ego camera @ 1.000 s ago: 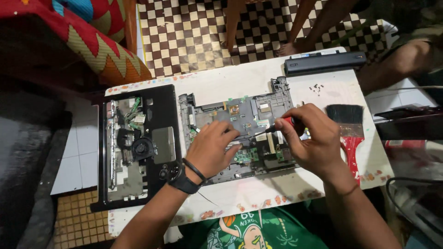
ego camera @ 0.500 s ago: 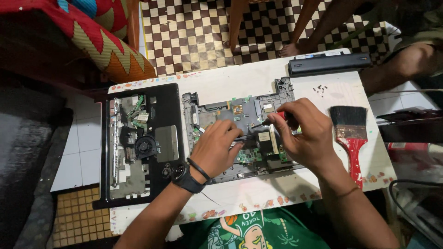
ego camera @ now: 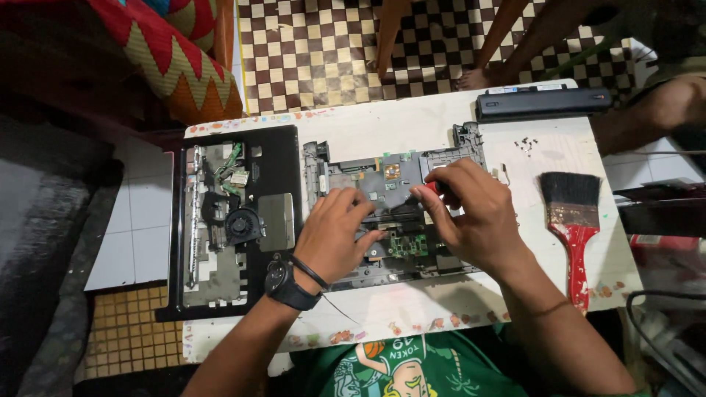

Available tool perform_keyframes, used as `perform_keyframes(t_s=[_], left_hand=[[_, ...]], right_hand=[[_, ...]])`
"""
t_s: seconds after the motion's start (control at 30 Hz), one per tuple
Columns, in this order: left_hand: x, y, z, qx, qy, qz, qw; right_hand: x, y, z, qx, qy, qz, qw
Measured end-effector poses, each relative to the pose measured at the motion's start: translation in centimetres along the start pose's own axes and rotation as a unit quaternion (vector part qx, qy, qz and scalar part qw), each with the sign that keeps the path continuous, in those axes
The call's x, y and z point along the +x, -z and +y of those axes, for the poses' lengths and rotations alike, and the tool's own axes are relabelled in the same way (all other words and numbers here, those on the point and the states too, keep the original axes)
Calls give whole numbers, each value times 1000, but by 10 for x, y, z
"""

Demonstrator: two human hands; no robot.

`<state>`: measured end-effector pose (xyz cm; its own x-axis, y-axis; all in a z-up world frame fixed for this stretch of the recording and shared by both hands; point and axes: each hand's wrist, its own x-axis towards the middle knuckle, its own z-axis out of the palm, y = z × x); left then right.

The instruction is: Cleaning and disassembling a laptop motherboard using a brush and screwdriver

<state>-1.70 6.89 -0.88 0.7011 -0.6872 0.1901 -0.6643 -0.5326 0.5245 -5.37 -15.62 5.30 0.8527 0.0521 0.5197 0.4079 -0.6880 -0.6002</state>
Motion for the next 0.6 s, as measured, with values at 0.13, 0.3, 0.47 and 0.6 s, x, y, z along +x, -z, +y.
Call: perform_keyframes(t_s=[0.13, 0.3, 0.47, 0.6], left_hand=[[1, 2, 1, -10, 8, 2, 1000], [0, 3, -2, -16, 7, 0, 1000], [11, 10, -4, -46, 5, -19, 999], [28, 2, -11, -160, -12, -3, 987]], right_hand=[[0, -1, 1, -5, -6, -17, 1000], [3, -1, -1, -19, 2, -25, 999], [8, 0, -7, -28, 27, -42, 998], [11, 0, -10, -73, 31, -74, 994]])
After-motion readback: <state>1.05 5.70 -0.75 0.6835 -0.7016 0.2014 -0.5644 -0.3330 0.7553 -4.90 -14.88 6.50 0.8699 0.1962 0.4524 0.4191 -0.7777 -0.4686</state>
